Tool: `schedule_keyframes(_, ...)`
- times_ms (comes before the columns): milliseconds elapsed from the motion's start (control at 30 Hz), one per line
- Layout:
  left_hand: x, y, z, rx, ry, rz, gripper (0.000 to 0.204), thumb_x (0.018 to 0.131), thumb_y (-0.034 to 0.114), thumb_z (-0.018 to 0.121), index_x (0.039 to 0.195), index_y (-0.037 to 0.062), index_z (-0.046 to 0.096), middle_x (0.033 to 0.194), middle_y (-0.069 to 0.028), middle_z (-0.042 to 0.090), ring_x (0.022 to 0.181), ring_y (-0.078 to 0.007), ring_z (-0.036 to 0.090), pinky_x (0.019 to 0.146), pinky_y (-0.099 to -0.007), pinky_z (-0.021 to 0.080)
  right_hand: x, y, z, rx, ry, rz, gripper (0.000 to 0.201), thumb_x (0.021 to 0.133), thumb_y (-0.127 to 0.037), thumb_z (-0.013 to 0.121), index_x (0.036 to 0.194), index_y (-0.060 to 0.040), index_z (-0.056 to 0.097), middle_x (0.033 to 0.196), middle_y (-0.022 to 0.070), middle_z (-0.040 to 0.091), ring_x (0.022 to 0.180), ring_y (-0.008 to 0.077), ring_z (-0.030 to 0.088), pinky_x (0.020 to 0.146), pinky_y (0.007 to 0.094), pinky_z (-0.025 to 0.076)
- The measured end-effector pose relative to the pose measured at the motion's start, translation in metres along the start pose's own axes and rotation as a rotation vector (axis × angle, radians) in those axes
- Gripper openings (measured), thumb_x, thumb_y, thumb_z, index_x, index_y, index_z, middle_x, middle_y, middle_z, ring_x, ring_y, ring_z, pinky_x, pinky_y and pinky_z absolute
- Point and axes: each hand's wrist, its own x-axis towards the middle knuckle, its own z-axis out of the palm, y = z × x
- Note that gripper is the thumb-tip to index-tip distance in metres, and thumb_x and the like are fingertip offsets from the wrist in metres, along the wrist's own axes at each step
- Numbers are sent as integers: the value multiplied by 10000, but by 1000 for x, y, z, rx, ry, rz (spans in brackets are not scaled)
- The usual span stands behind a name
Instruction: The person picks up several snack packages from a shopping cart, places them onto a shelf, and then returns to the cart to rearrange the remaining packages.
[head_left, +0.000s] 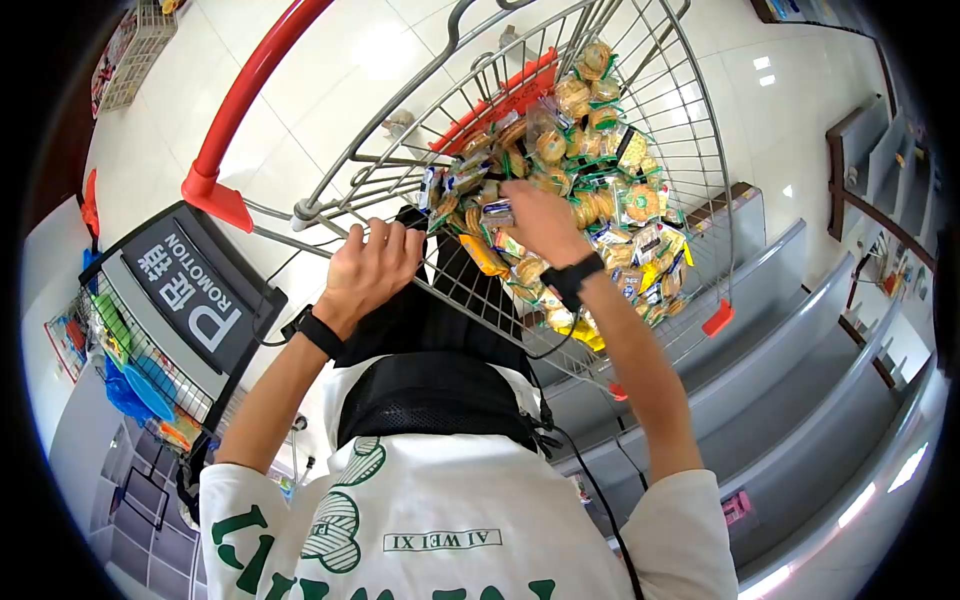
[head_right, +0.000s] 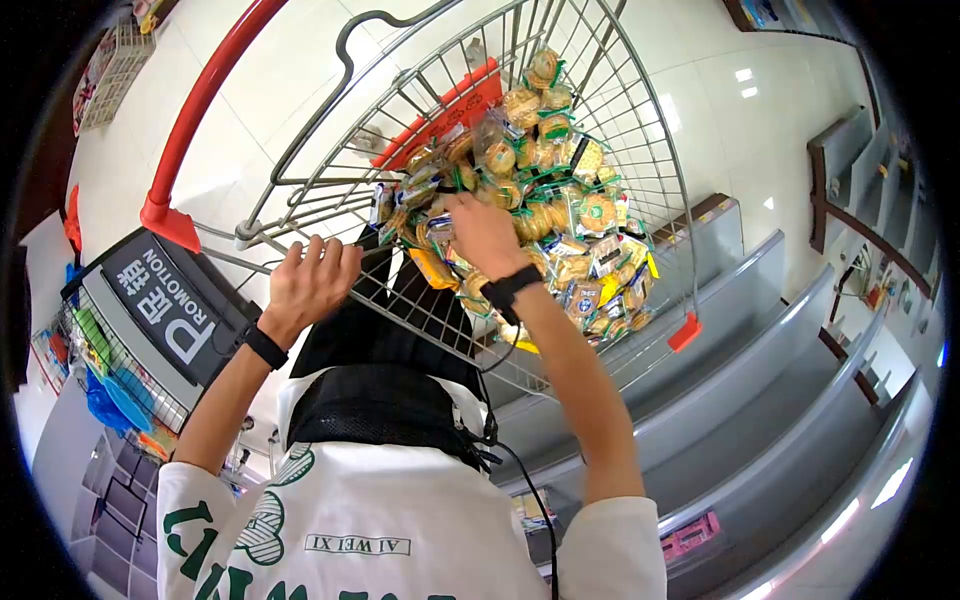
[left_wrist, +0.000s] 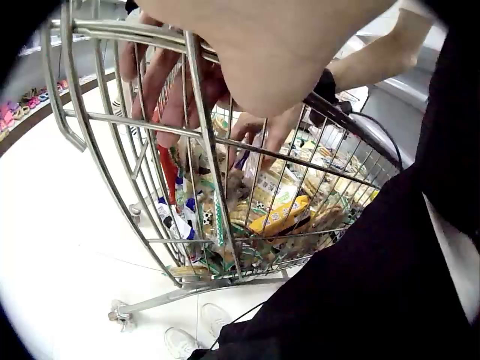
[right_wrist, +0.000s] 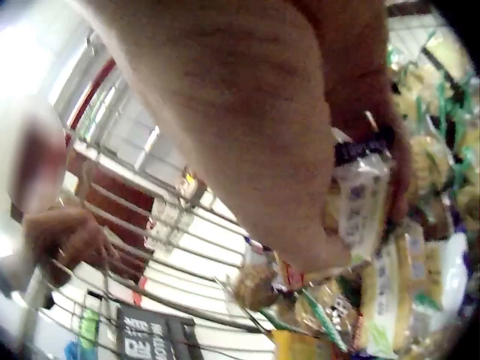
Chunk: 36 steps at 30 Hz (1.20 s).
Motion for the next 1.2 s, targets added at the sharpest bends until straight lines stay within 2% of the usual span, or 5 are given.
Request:
schedule_keyframes(100, -1, -1, 2, -7, 5, 0, 306, 916, 266, 714, 696, 160, 531, 672, 13, 509, 701, -146, 594, 597, -296, 452, -35, 11, -55, -13, -90, -58, 332, 841, -240, 770, 1114, -72, 683, 992, 162, 740, 930, 376, 718, 765, 487, 577)
schedule_keyframes(400, -3, 0, 5, -1, 13, 4, 247, 901, 239, 676, 712, 158, 539, 674, 7, 476, 721, -161, 581, 640, -309, 464, -82, 126, -95, 162, -486, 215, 577, 774, -337, 850, 1249, -51, 691, 1181, 210, 710, 1077, 369, 684, 927, 438, 545)
schedule_keyframes(467, -4, 0, 4, 8, -7, 4, 223, 902, 236, 696, 732, 147, 584, 695, 5, 509, 721, -158, 594, 668, -321, 498, -74, 116, -80, -519, -94, 94, 570, 799, -257, 814, 1297, -27, 660, 1346, 213, 647, 1259, 386, 597, 1051, 460, 482)
schedule_keyframes(633, -6, 2, 9, 31, -40, 23, 213, 915, 235, 683, 744, 140, 601, 703, 7, 517, 728, -160, 587, 633, -303, 467, 8, 45, -36, 196, -67, -109, 613, 866, -237, 759, 1376, 47, 572, 1504, 219, 527, 1373, 379, 514, 1173, 456, 395)
schedule_keyframes(1200, -8, 6, 7, 34, -36, -5, 191, 855, 198, 601, 702, 118, 519, 672, -34, 541, 743, -209, 627, 619, -282, 436, 73, -8, 67, -383, 154, -152, 435, 773, -264, 844, 1131, -107, 653, 1075, 118, 687, 1151, 313, 616, 980, 435, 496)
